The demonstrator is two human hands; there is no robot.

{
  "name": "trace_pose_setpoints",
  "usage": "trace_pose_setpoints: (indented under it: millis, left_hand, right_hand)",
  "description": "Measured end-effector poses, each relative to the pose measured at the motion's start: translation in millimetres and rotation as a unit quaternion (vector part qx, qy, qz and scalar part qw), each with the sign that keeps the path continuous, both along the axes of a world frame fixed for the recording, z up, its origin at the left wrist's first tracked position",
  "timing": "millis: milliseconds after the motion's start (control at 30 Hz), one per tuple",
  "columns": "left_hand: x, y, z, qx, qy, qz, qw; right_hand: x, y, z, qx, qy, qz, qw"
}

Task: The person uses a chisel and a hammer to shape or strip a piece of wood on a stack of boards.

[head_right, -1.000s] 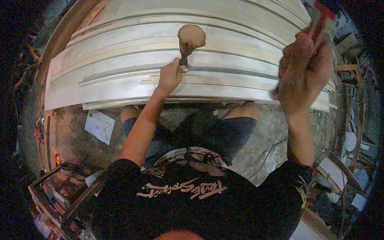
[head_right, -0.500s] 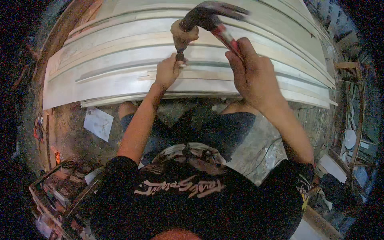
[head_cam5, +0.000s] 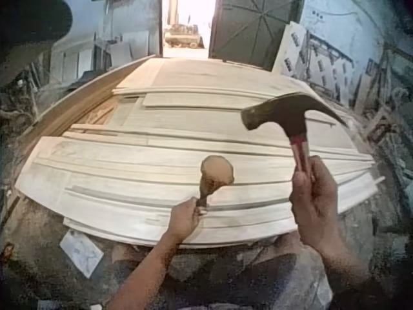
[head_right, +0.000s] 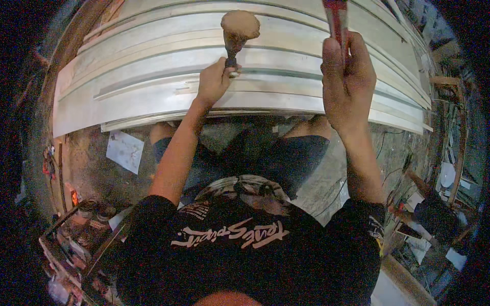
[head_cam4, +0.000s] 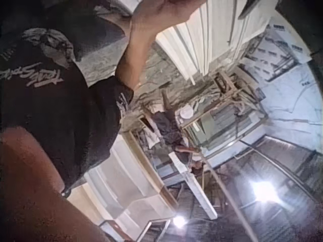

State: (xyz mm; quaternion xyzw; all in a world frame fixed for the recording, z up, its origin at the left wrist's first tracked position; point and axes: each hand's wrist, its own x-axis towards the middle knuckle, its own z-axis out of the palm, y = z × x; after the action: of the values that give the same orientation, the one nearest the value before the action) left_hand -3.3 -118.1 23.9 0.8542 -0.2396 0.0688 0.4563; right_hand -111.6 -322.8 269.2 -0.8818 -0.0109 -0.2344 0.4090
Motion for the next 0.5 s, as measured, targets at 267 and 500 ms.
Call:
trace_pose_setpoints:
  millis: [267, 500]
  left_hand:
    - [-8, 1, -6, -0.269, 0.077, -0.046, 0.959]
    - [1, -2, -3, -0.085, -0.071, -0.033, 0.993]
  right_hand:
    - [-9, 14, 6, 0.224, -0.027, -0.011, 0.974]
    - [1, -37, -100, 0.278, 0.262, -0.032, 0.924]
